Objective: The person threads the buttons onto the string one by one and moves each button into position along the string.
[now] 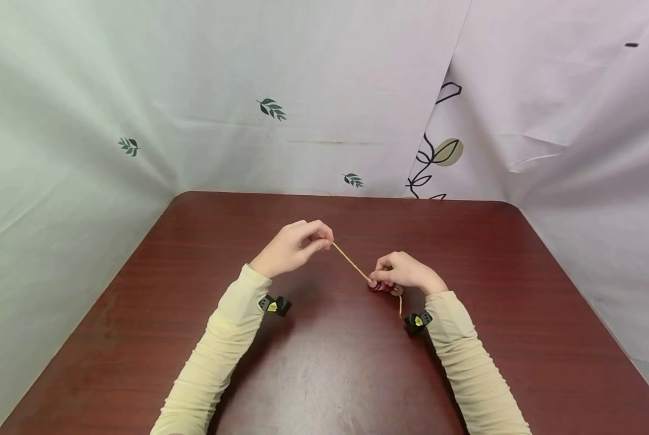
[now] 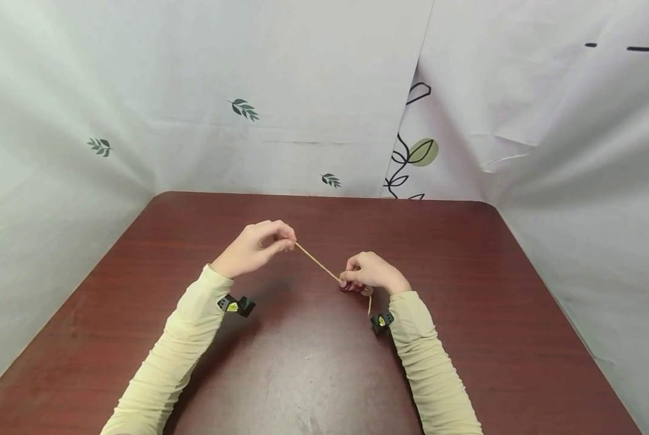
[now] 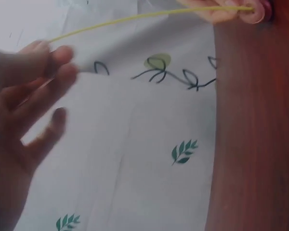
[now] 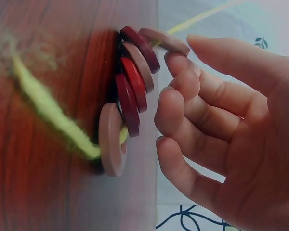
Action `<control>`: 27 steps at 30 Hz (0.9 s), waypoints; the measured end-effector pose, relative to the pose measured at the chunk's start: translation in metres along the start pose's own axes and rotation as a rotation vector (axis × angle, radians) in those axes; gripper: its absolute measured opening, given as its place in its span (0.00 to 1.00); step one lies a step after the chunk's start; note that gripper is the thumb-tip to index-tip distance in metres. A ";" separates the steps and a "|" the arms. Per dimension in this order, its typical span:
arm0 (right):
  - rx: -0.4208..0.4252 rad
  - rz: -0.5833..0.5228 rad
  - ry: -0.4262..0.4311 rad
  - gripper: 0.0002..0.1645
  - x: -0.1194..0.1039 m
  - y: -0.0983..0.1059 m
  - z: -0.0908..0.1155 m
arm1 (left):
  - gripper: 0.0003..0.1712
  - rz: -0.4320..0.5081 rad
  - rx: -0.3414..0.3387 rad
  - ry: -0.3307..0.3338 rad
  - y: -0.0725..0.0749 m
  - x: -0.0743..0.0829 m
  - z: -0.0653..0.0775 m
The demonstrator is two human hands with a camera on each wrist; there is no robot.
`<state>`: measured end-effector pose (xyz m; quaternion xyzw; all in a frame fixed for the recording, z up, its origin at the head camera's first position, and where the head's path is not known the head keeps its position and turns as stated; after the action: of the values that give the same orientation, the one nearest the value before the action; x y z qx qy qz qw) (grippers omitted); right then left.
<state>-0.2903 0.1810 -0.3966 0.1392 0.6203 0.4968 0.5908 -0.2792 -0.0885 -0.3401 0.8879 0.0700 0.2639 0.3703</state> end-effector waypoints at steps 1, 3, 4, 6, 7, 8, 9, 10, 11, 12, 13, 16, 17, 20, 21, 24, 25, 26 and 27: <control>0.009 0.008 0.002 0.13 0.001 0.000 0.000 | 0.03 -0.008 -0.038 0.022 0.002 -0.002 0.001; 0.028 0.023 0.007 0.12 0.002 0.001 0.000 | 0.02 -0.028 -0.119 0.063 0.006 -0.005 0.002; 0.040 0.029 0.009 0.12 0.002 0.002 0.000 | 0.02 -0.034 -0.161 0.086 0.008 -0.007 0.002; 0.050 0.029 0.009 0.12 0.003 0.003 0.000 | 0.02 -0.035 -0.243 0.128 0.012 -0.011 0.004; 0.053 0.027 0.009 0.11 0.003 0.004 0.000 | 0.02 -0.039 -0.283 0.150 0.014 -0.014 0.005; 0.053 0.024 0.011 0.12 0.004 0.004 0.001 | 0.03 -0.036 -0.320 0.174 0.015 -0.016 0.006; 0.053 0.020 0.009 0.12 0.004 0.005 0.001 | 0.04 -0.032 -0.356 0.199 0.017 -0.018 0.008; 0.052 0.019 0.010 0.12 0.005 0.005 0.002 | 0.05 -0.031 -0.389 0.225 0.018 -0.019 0.009; 0.050 0.016 0.009 0.12 0.005 0.005 0.002 | 0.06 -0.030 -0.419 0.250 0.019 -0.021 0.011; 0.048 0.014 0.010 0.12 0.005 0.005 0.002 | 0.07 -0.035 -0.447 0.276 0.019 -0.023 0.012; 0.046 0.013 0.008 0.12 0.005 0.006 0.003 | 0.07 -0.041 -0.473 0.294 0.019 -0.024 0.014; 0.044 0.007 0.008 0.12 0.006 0.007 0.003 | 0.08 -0.055 -0.552 0.351 0.019 -0.028 0.018; 0.044 0.003 0.005 0.11 0.005 0.007 0.003 | 0.07 -0.058 -0.582 0.371 0.019 -0.029 0.020; 0.042 -0.003 0.001 0.11 0.005 0.008 0.003 | 0.03 -0.060 -0.691 0.442 0.019 -0.032 0.023; 0.041 -0.003 -0.002 0.11 0.005 0.009 0.003 | 0.01 -0.058 -0.728 0.469 0.018 -0.032 0.024; 0.036 0.002 -0.002 0.10 0.006 0.010 0.004 | 0.07 -0.059 -0.812 0.539 0.018 -0.034 0.027; 0.037 0.004 -0.001 0.10 0.007 0.010 0.004 | 0.08 -0.066 -0.822 0.556 0.018 -0.035 0.028; 0.041 0.009 -0.001 0.10 0.007 0.011 0.005 | 0.10 -0.074 -0.826 0.568 0.018 -0.036 0.029; 0.043 0.010 -0.002 0.10 0.008 0.012 0.006 | 0.11 -0.081 -0.825 0.572 0.019 -0.036 0.030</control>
<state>-0.2920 0.1948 -0.3910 0.1554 0.6296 0.4862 0.5857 -0.2956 -0.1320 -0.3598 0.5563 0.0931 0.4876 0.6664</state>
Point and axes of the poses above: each hand's wrist, its own z-axis away from the middle knuckle, its own y-axis out of the back of the hand, x = y × z, the point moved 1 cm from there along -z, towards the middle knuckle, and after that the axes turned 7 degrees about -y, right-handed, at the moved point
